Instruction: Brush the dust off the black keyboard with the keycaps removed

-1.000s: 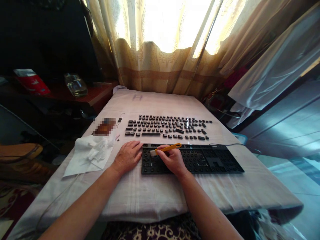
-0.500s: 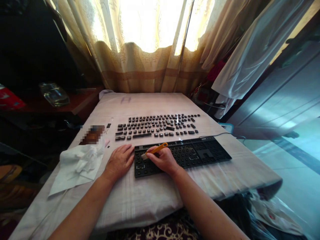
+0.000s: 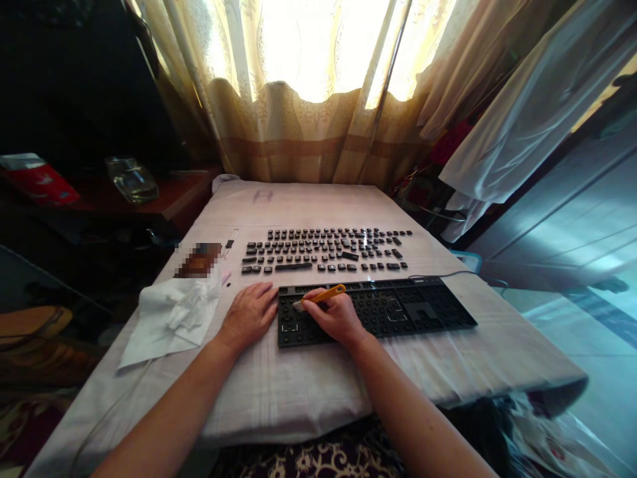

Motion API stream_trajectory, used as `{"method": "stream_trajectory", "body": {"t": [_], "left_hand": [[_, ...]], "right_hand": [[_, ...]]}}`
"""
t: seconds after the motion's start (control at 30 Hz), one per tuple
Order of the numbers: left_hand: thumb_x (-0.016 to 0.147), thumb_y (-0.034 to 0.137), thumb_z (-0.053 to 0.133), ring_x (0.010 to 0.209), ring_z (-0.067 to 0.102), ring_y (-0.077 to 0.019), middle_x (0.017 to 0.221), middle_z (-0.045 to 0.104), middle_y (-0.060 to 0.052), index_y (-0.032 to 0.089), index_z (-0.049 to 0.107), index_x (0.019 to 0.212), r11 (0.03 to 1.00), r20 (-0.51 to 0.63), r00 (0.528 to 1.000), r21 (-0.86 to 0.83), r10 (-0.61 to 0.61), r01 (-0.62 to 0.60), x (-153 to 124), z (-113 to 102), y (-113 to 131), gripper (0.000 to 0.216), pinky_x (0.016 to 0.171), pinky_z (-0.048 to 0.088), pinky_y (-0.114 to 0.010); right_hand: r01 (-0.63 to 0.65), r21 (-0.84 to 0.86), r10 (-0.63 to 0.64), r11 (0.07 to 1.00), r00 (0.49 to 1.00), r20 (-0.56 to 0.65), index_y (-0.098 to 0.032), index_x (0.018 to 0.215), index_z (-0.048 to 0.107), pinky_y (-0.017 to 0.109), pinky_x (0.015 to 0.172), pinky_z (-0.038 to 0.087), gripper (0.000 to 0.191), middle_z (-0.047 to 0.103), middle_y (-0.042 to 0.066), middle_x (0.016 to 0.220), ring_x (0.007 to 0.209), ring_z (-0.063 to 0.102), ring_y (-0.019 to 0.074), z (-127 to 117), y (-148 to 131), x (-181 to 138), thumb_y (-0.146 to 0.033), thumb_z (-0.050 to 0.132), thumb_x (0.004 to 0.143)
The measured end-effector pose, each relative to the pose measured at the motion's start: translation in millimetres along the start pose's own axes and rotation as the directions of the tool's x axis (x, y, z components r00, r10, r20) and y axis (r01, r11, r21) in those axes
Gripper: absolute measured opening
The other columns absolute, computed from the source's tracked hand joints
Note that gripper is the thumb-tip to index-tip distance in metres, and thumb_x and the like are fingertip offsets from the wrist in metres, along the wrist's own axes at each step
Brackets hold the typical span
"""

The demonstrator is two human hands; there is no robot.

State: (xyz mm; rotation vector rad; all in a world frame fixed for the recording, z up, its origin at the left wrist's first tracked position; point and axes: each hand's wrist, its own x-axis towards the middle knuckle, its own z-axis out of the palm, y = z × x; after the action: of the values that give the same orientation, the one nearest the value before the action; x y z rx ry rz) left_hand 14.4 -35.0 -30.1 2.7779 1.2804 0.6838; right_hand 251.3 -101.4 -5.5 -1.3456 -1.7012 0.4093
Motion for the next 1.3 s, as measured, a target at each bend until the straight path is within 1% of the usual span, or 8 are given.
{"method": "stream_trajectory", "body": {"t": [0.23, 0.53, 0.67, 0.77, 0.83, 0.97, 1.1, 1.3], "left_hand": [[0.098, 0.036, 0.050, 0.125, 0.061, -0.0310, 0.133, 0.068, -0.014, 0.021, 0.068, 0.128, 1.000, 0.007, 1.000, 0.005, -0.006, 0.006, 0, -4, 2, 0.038, 0.110, 0.048, -0.053], [0.096, 0.034, 0.050, 0.125, 0.061, -0.0296, 0.135, 0.068, -0.012, 0.022, 0.068, 0.128, 1.000, 0.008, 1.000, -0.016, 0.005, -0.005, 0, -3, 4, 0.038, 0.110, 0.048, -0.052], [0.097, 0.034, 0.049, 0.125, 0.061, -0.0279, 0.133, 0.069, -0.011, 0.023, 0.066, 0.130, 0.999, -0.023, 0.999, -0.026, 0.026, -0.027, -2, -16, -4, 0.039, 0.112, 0.047, -0.050], [0.098, 0.040, 0.047, 0.135, 0.055, -0.0305, 0.139, 0.066, -0.010, 0.025, 0.065, 0.133, 0.996, -0.089, 0.995, 0.070, -0.046, 0.052, -9, -34, -25, 0.042, 0.120, 0.035, -0.055], [0.098, 0.046, 0.047, 0.145, 0.044, -0.0347, 0.150, 0.057, -0.012, 0.023, 0.060, 0.141, 0.969, -0.117, 0.979, 0.161, -0.169, 0.186, -16, -45, -45, 0.050, 0.123, 0.026, -0.060], [0.097, 0.056, 0.041, 0.151, 0.034, -0.0387, 0.162, 0.040, -0.018, 0.017, 0.047, 0.152, 0.863, 0.007, 0.892, 0.260, -0.451, 0.434, -30, -52, -77, 0.068, 0.120, 0.026, -0.063], [0.097, 0.059, 0.037, 0.152, 0.033, -0.0369, 0.165, 0.036, -0.017, 0.018, 0.044, 0.154, 0.856, 0.081, 0.875, 0.265, -0.478, 0.443, -33, -44, -89, 0.070, 0.120, 0.029, -0.059], [0.095, 0.055, 0.042, 0.148, 0.040, -0.0368, 0.159, 0.044, -0.018, 0.016, 0.054, 0.146, 0.902, -0.074, 0.921, 0.190, -0.381, 0.388, -36, -45, -90, 0.065, 0.119, 0.033, -0.055]], "right_hand": [[-0.033, 0.073, 0.035, 0.997, 0.999, -0.028, -0.022, 0.088, 0.079, 0.030, 0.078, 0.061, 0.014, 0.082, 0.005, 0.086, 0.080, 0.079, 0.0224, -5, -11, 7, -0.028, 0.066, 0.089], [-0.055, -0.023, 0.055, 0.998, 0.998, 0.000, -0.026, 0.091, 0.079, 0.033, 0.084, 0.061, 0.011, 0.083, 0.004, 0.093, 0.088, 0.079, 0.0250, 9, -18, 9, -0.031, 0.069, 0.089], [-0.051, -0.091, 0.052, 0.995, 0.999, 0.005, -0.027, 0.093, 0.080, 0.033, 0.082, 0.061, 0.012, 0.083, 0.003, 0.092, 0.086, 0.080, 0.0250, 15, -11, 3, -0.032, 0.070, 0.089], [-0.042, -0.099, 0.044, 0.994, 0.999, 0.017, -0.026, 0.092, 0.080, 0.032, 0.080, 0.061, 0.014, 0.083, 0.003, 0.092, 0.084, 0.080, 0.0246, 16, -7, 1, -0.032, 0.068, 0.090], [-0.037, -0.095, 0.039, 0.995, 0.999, 0.019, -0.027, 0.092, 0.081, 0.032, 0.080, 0.062, 0.014, 0.083, 0.003, 0.092, 0.083, 0.080, 0.0244, 17, -6, 0, -0.032, 0.068, 0.090], [-0.036, -0.096, 0.037, 0.995, 0.999, 0.003, -0.027, 0.090, 0.081, 0.032, 0.079, 0.061, 0.012, 0.083, 0.002, 0.090, 0.083, 0.080, 0.0241, 17, -7, 0, -0.031, 0.069, 0.089], [-0.037, -0.093, 0.038, 0.995, 0.999, 0.012, -0.027, 0.091, 0.081, 0.032, 0.078, 0.061, 0.013, 0.083, 0.002, 0.091, 0.083, 0.080, 0.0244, 16, -8, 1, -0.032, 0.069, 0.089], [-0.029, -0.084, 0.029, 0.996, 1.000, 0.002, -0.026, 0.092, 0.080, 0.034, 0.079, 0.061, 0.016, 0.083, 0.003, 0.090, 0.082, 0.080, 0.0250, 16, -8, 1, -0.032, 0.065, 0.090]]}}
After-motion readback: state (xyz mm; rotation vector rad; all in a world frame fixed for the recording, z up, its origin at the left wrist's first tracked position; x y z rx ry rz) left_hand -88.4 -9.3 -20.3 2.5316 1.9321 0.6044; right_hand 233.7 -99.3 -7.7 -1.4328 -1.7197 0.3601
